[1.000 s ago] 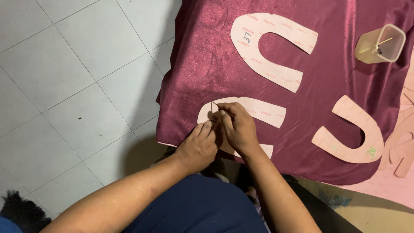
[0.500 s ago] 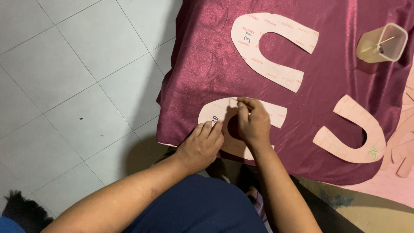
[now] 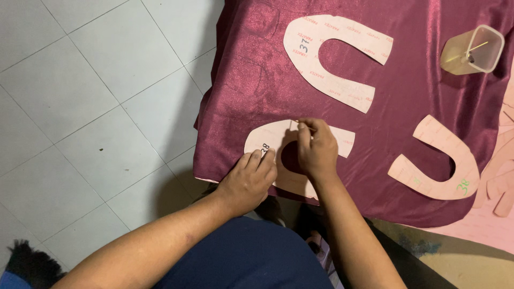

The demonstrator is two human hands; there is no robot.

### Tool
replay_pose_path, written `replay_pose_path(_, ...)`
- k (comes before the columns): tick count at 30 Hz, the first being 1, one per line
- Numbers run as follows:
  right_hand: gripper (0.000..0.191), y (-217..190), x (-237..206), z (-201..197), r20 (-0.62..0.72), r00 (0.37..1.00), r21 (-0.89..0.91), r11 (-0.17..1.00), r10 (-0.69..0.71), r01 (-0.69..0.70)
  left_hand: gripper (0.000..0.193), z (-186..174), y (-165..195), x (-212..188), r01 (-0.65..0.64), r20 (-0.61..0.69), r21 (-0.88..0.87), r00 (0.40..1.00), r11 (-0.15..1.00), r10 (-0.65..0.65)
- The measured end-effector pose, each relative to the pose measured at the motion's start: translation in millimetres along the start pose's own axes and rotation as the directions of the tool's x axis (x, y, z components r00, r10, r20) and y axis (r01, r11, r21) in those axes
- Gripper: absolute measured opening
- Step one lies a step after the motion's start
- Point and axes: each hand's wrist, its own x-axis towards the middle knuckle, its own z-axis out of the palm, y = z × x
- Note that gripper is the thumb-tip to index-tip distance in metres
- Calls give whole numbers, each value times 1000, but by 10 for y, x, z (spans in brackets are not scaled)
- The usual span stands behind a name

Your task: The person places U-shaped paper patterns onto a maroon fabric and secures them using pins. They align the patterns, pick pins from a container, and insert them through the paper into the fabric to hold the shapes in place.

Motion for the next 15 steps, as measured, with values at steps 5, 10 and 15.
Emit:
replay_pose_path(5,14,-174,-218,233,178,966,105,979,-188,172,42,-6,-4,42,10,172,-22,985,1000,-6)
replay_pose_path(10,12,-4,-10,78,19,999,-3,999,32,-32,44,-47,-19,42,4,108,-54,994,999,2)
replay_pose_path(15,13,-142,-127,153,102,994,20,999,-45,43,25,-97,-35,94,13,288,-95,958,995,15)
